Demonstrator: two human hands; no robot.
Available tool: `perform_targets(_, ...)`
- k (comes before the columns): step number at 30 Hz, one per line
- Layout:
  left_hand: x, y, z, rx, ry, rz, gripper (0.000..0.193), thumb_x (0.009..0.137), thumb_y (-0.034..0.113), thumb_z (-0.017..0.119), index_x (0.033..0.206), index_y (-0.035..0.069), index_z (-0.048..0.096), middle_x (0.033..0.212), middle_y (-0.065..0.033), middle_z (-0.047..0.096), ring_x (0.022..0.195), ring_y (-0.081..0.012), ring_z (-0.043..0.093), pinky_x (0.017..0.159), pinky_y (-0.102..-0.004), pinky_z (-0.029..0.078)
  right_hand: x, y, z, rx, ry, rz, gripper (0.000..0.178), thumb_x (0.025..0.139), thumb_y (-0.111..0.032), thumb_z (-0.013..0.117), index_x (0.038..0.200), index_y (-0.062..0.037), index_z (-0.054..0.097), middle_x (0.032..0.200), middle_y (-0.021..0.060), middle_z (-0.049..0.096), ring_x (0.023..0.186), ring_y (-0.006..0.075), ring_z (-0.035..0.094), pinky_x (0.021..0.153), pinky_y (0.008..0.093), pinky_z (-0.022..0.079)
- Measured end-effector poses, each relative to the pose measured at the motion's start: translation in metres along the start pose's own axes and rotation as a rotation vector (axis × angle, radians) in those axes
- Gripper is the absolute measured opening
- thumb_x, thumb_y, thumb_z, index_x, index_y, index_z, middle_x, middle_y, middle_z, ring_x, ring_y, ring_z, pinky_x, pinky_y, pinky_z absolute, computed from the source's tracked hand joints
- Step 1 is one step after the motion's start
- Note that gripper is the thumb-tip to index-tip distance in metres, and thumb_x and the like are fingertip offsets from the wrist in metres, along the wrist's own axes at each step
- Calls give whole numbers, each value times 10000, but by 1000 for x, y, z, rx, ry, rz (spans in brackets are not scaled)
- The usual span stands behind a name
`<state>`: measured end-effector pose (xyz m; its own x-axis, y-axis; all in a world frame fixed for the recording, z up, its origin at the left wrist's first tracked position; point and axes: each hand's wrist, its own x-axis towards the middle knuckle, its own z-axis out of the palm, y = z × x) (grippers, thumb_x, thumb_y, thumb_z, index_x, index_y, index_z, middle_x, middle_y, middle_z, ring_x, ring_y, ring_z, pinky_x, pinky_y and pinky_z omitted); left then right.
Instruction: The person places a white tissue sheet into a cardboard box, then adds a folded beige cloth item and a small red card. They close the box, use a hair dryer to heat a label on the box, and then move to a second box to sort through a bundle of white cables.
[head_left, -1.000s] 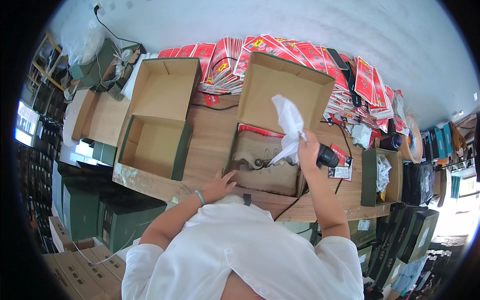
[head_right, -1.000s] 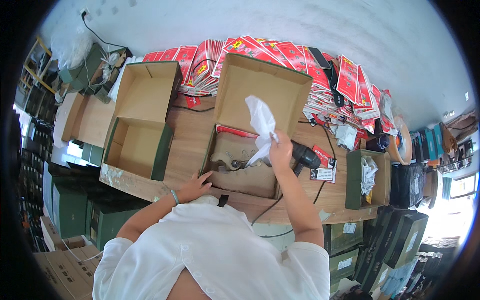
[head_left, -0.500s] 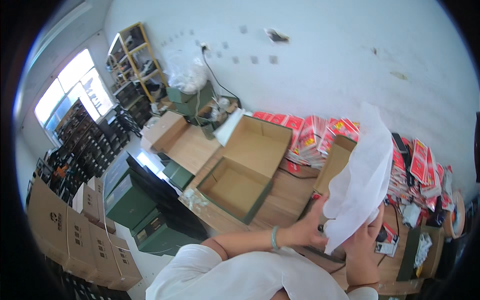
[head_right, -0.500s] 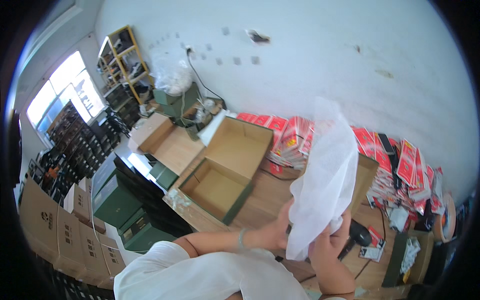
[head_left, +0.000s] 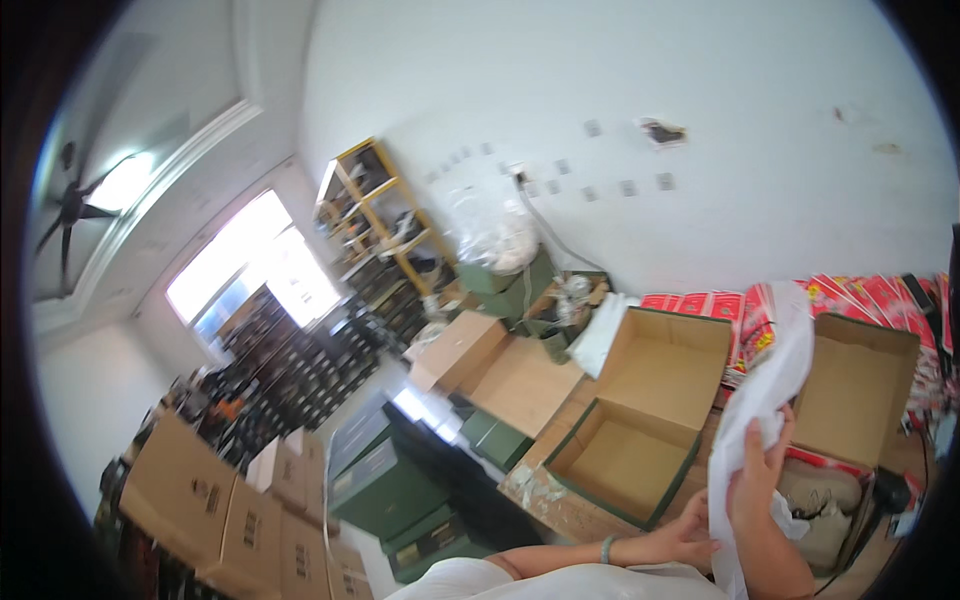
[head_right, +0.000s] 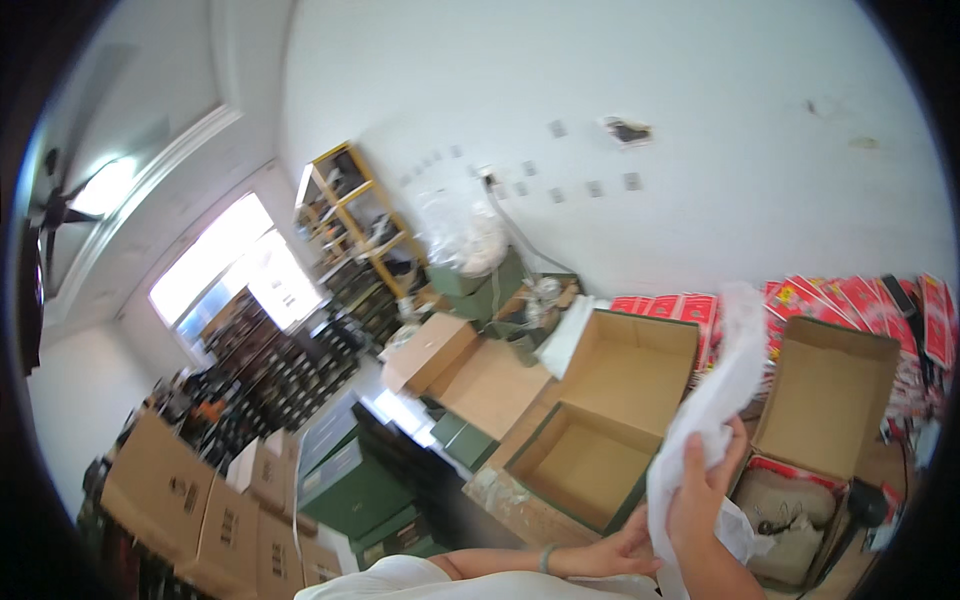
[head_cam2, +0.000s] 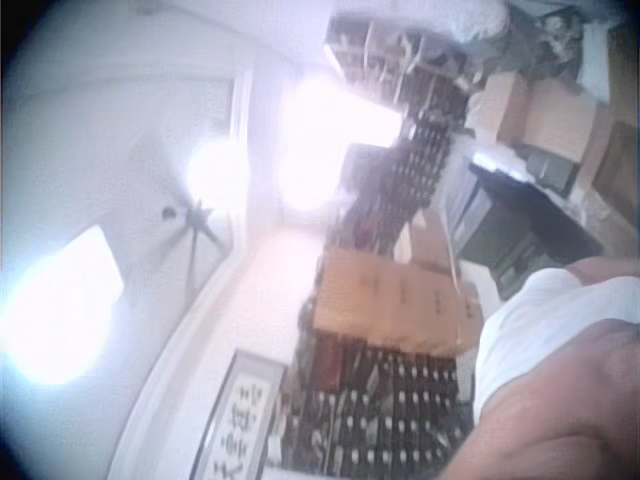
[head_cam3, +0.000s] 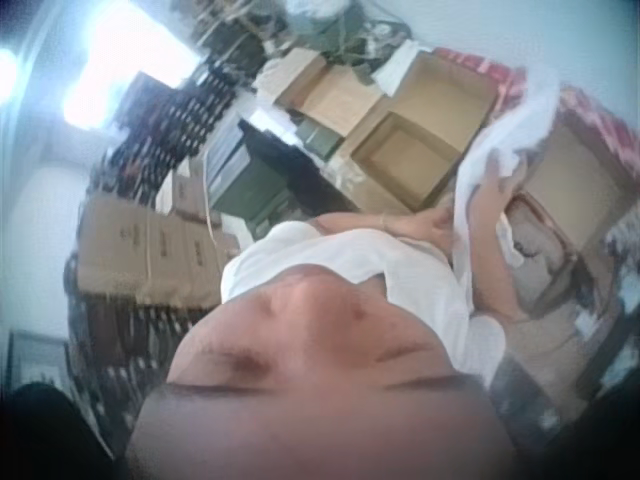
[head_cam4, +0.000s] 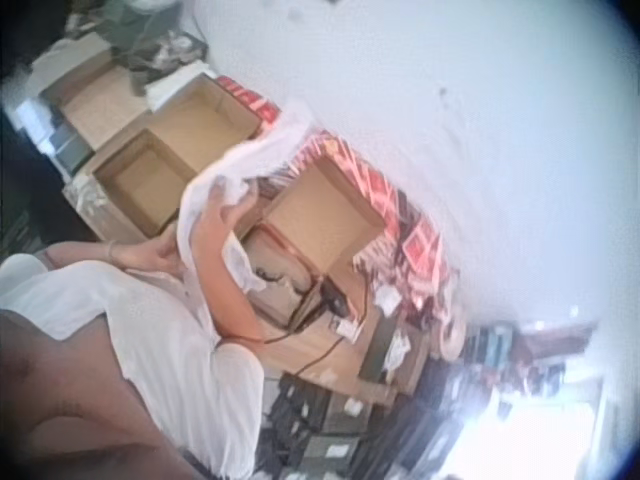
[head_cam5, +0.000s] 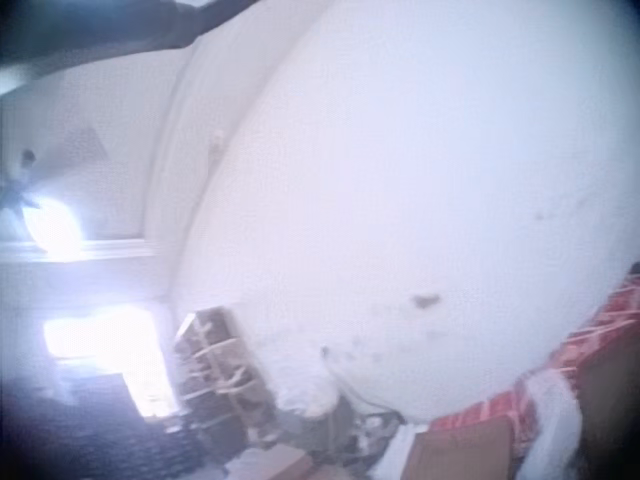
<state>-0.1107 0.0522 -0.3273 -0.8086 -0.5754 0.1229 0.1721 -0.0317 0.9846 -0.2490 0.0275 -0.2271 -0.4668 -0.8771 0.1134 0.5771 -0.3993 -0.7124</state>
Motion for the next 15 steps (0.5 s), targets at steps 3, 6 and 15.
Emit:
perform_targets(3,-15,15,-51,48,-47,-23,1032,893,138,722,1550,87,-71,1600,-105,73,1478,-239,147,1207,-430,173,9,76,21,-373,205,-277,550,957,-142,630,1427,-145,345,1308,62,452,1154,199,483,993,347,421)
perform_targets(6,-21,12,-104,222,-27,51,844,891,97,700,1507,91,124,1490,-107,288,1384,-229,319,1139,-416,317,7,88,79,-282,149,-16,487,969,-182,638,1372,-192,365,1180,19,510,954,96,502,774,253,450)
perform_targets(15,-38,11,-274,-10,367,-131,391,1002,173,491,1356,8,472,1191,-50,613,1111,-139,569,938,-315,471,103,187,123,-793,161,-616,640,905,-231,703,1369,-5,324,1379,212,338,1297,300,338,1123,409,249)
